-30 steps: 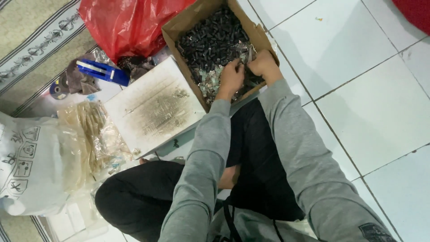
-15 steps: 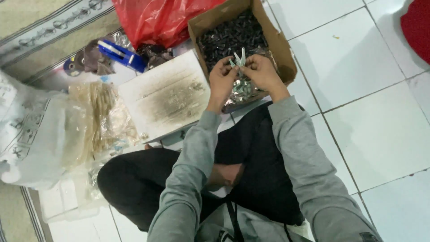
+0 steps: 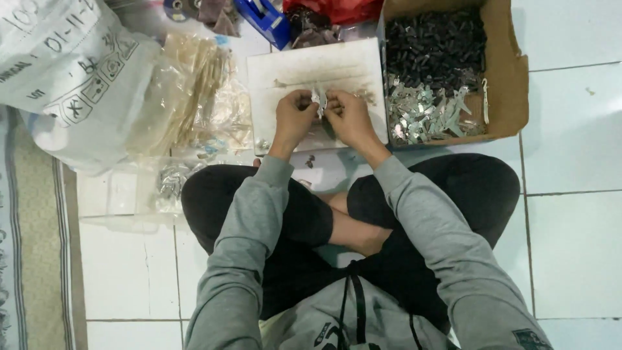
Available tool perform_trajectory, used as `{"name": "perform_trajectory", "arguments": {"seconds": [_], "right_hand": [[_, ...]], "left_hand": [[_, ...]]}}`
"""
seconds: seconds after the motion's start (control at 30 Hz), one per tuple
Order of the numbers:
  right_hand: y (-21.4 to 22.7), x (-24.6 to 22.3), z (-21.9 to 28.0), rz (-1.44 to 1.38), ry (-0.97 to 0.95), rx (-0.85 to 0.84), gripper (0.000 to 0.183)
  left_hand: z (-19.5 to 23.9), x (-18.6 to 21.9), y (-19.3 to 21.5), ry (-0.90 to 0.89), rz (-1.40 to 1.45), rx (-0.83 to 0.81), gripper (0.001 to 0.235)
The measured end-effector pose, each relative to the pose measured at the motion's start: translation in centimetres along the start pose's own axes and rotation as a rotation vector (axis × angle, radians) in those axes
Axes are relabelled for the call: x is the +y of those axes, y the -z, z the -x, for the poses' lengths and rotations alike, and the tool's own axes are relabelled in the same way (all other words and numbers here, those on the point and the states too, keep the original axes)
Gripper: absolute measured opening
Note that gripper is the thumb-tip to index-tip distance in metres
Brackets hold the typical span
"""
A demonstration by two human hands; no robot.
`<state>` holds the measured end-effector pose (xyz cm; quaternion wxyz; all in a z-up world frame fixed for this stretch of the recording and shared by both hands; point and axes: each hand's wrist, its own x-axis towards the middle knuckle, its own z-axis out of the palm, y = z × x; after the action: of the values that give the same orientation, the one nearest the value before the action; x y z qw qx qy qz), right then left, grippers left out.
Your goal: Organizing and bagging small metal components from a storage box while sitting on the floor.
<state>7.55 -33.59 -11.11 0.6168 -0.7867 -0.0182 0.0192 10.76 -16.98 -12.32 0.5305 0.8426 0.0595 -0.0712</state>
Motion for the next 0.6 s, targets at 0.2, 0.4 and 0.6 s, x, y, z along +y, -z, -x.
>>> {"name": "perform_trajectory", "arguments": {"seconds": [0.2,0.4,0.6], "right_hand": [[1.0,-4.1,1.9,0.489,0.311,0.062,0.041],[-1.5,-0.4,3.6,0.925,0.458,-0.002,0.068],[-0.1,-0.5,3.7,0.752,0.393,-0.041,0.069]], "left_hand": [[3.5,5.1,1.3,-0.361,-0.644,0.278,0.045],[4.2,0.9,-0.8,-0.473,-0.788,-0.058,0.060],[4.1,1.5,-0.4,-0.443,-0.828,-0.159,0.068]]}}
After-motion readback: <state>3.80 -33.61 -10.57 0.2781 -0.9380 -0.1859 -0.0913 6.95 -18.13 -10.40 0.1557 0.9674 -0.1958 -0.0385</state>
